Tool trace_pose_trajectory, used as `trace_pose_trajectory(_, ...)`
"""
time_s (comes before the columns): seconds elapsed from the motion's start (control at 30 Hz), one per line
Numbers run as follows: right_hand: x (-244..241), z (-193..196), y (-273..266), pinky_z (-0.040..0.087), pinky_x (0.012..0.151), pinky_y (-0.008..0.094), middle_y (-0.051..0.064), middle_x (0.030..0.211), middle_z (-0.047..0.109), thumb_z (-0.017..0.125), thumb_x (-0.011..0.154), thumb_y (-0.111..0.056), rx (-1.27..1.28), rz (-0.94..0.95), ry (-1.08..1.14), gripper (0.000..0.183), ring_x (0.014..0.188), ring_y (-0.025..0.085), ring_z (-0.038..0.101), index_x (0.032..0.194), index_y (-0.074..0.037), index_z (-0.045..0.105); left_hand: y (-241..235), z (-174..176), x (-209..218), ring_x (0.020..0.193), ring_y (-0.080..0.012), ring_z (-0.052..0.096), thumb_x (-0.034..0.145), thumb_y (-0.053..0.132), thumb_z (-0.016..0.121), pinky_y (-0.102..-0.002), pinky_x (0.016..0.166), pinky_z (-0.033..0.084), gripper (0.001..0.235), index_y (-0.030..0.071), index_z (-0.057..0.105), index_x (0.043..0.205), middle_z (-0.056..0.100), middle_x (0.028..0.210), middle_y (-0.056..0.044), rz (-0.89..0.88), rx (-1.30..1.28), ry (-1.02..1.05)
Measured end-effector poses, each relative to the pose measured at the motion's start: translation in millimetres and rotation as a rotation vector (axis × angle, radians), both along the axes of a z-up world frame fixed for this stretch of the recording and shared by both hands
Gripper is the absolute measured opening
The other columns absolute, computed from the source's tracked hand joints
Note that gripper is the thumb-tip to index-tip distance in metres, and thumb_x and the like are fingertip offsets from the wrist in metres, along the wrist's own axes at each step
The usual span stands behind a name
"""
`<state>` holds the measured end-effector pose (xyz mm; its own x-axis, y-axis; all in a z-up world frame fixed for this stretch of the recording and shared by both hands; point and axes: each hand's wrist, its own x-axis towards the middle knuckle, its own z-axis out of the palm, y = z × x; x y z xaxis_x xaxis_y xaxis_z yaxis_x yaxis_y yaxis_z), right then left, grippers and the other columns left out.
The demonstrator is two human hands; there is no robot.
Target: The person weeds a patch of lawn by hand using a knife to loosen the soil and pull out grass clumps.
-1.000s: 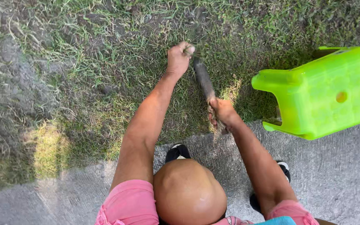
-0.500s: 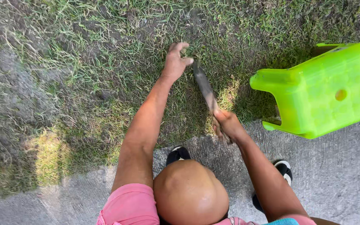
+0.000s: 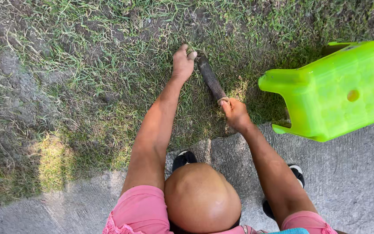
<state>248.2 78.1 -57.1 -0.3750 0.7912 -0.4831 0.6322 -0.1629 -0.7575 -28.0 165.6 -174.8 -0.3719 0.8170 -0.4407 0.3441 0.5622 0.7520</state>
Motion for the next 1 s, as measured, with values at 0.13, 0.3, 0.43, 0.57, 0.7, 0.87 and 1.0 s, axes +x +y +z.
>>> trace_pose_trajectory(0.13,0,40,-11,0.047,0.040,0.033,0.004,0.065,0.057,0.053,0.108,-0.036,-0.467,-0.122,0.075,0.037,0.045,0.013,0.054,0.091,-0.003,0.057,3,-16,-1,0.123,-0.0413,0.058,0.094,0.011,0.073,-0.050,0.104,0.047,0.053,-0.010,0.050,0.136,0.057,0.131,-0.031,0.082,0.334,0.141)
trace_pose_trajectory(0.3,-36,35,22,0.042,0.040,0.034,0.005,0.063,0.057,0.056,0.101,-0.035,-0.528,-0.189,0.061,0.031,0.044,0.016,0.050,0.093,-0.005,0.062,7,1,5,0.115,-0.0351,0.064,0.096,0.011,0.067,-0.042,0.101,0.052,0.044,-0.005,0.053,0.135,0.064,0.127,-0.024,0.058,0.257,0.195)
trace_pose_trajectory(0.43,-16,33,25,0.045,0.043,0.031,0.003,0.068,0.056,0.056,0.105,-0.034,-0.315,-0.092,0.057,0.034,0.049,0.012,0.052,0.093,-0.004,0.065,20,53,-10,0.097,-0.0226,0.071,0.098,0.004,0.052,-0.037,0.078,0.063,0.024,0.002,0.061,0.120,0.068,0.111,-0.011,0.267,0.253,-0.198)
trace_pose_trajectory(0.57,-2,59,-6,0.047,0.047,0.030,0.003,0.070,0.061,0.057,0.103,-0.033,-0.414,-0.094,0.005,0.032,0.054,0.011,0.055,0.093,-0.003,0.064,8,91,-72,0.085,-0.0186,0.066,0.105,0.007,0.056,-0.031,0.069,0.060,0.013,0.001,0.062,0.115,0.070,0.104,-0.011,0.372,0.341,-0.433)
trace_pose_trajectory(0.7,9,104,7,0.045,0.047,0.036,0.006,0.069,0.059,0.057,0.102,-0.037,-0.593,-0.066,-0.225,0.035,0.053,0.018,0.051,0.096,-0.003,0.062,-16,80,-139,0.093,-0.0183,0.070,0.103,0.000,0.060,-0.033,0.067,0.063,0.014,-0.002,0.054,0.115,0.070,0.113,-0.014,0.498,0.489,-0.568)
trace_pose_trajectory(0.87,7,154,34,0.052,0.056,0.037,0.009,0.074,0.064,0.056,0.102,-0.037,-0.387,0.175,-0.442,0.032,0.061,0.019,0.058,0.106,-0.007,0.066,-47,63,-179,0.088,-0.0196,0.071,0.098,-0.005,0.053,-0.030,0.070,0.063,0.025,0.002,0.053,0.122,0.067,0.110,-0.014,0.525,0.587,-0.481)
trace_pose_trajectory(1.0,-30,157,54,0.055,0.069,0.040,0.016,0.077,0.069,0.059,0.100,-0.035,-0.016,0.401,-0.371,0.034,0.067,0.022,0.066,0.107,-0.003,0.067,-43,86,-161,0.086,-0.0163,0.072,0.107,0.013,0.053,-0.029,0.070,0.060,0.018,0.004,0.057,0.122,0.070,0.108,-0.008,0.428,0.394,-0.385)
